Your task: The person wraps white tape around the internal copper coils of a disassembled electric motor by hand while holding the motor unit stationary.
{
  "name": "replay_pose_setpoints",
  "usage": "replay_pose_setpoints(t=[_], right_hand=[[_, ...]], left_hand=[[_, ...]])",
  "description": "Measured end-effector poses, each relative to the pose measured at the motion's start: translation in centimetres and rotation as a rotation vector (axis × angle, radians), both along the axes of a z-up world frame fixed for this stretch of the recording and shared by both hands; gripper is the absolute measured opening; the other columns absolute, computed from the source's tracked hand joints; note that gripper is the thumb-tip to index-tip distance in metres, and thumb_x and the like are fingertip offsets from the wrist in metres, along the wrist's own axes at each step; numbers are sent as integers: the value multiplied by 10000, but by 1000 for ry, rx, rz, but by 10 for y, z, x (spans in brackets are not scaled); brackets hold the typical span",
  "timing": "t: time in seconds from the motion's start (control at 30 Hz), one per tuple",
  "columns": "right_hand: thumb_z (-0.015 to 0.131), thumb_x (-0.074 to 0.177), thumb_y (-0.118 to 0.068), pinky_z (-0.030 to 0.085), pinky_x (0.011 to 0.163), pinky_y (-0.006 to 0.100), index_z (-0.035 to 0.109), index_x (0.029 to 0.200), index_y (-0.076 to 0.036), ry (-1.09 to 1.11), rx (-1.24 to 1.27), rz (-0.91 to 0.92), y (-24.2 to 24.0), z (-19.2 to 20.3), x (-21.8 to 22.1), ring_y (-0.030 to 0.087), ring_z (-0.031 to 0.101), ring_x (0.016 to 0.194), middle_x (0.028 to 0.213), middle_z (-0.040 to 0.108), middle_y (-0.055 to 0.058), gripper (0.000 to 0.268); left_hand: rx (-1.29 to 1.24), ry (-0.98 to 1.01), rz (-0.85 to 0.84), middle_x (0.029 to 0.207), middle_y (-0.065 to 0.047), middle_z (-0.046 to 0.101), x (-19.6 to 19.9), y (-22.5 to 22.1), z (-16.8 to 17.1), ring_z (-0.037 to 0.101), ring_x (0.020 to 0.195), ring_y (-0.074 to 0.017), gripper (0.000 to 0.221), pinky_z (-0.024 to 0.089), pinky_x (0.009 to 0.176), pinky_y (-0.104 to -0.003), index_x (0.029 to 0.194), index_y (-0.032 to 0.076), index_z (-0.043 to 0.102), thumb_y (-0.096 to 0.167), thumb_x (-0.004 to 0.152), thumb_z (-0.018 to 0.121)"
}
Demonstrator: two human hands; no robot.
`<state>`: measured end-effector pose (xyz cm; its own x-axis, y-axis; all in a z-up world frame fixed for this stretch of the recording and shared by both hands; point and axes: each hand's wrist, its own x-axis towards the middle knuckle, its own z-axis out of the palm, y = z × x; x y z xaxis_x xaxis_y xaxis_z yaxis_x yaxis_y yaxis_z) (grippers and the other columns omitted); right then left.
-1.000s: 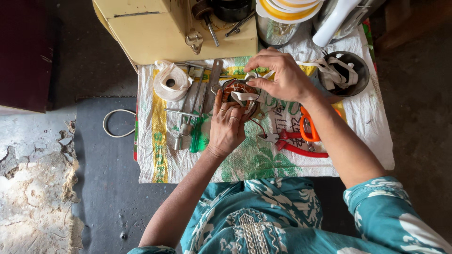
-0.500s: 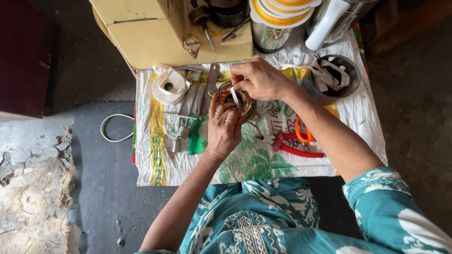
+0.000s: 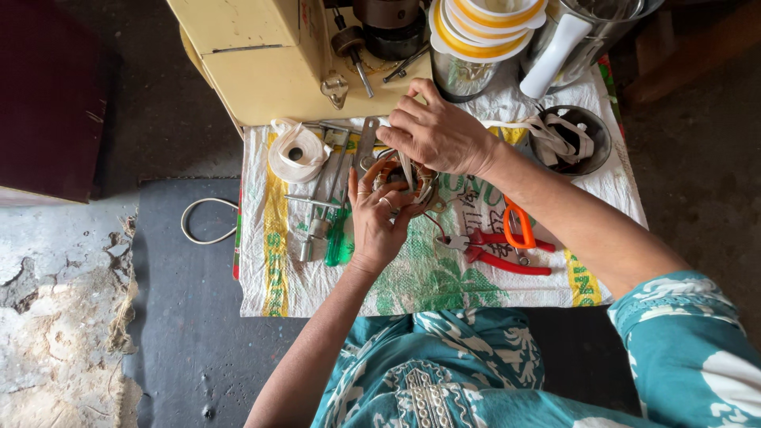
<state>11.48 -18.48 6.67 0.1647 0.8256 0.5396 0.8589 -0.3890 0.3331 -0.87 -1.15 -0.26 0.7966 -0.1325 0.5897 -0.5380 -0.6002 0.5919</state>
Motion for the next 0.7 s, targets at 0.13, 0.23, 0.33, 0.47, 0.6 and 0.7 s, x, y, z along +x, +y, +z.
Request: replay_pose_setpoints(t=[0.13,0.23,0.33,0.47,0.6,0.7], right_hand=[[685,919,-19,488,999,401,716,1071,-83,344,-14,19,3,-3,1,187,647,939,955,683,27,168],[727,891,-13,552,885,332,722,1000,-69,866,47,75,4,-7,10,167,668,893,949,711,25,122],[770,919,-69,596,860,281,709,1025,-64,1269,115,248,10,4,38,98,703,873,951,742,5,122],[829,859,-90,578,816,280,706,1051,-42,1383,125,330,7,40,76,89,665,855,968,730,43,233],[830,863,-89,581,845,277,714,1054,-50,1472,200,316,15,55,77,100,675,893,980,728,56,227],[906,729,-52,519,823,355,769,945,-27,689,187,28,35,45,68,239,651,936,967,773,104,257]], left_hand=[[-24,-4,9,1028,-24,767,1,-1,-6,559,1379,-320,119,146,1275,-638,881,136,761,180,812,847],[-38,2,7,980,-15,774,2,-2,-8,561,1368,-333,116,132,1254,-652,853,122,756,159,798,851],[-22,2,-4,1008,-17,763,0,0,-6,563,1358,-317,134,161,1259,-654,887,124,757,163,797,848],[-22,-6,-8,979,-5,762,2,-2,-5,570,1356,-316,139,173,1250,-650,842,117,736,151,778,854],[-22,-16,2,981,2,760,1,-1,-5,574,1359,-311,136,178,1256,-643,848,123,739,144,777,853],[-34,-2,0,984,2,762,-1,-3,-6,575,1348,-309,134,177,1251,-642,861,130,749,146,778,853]])
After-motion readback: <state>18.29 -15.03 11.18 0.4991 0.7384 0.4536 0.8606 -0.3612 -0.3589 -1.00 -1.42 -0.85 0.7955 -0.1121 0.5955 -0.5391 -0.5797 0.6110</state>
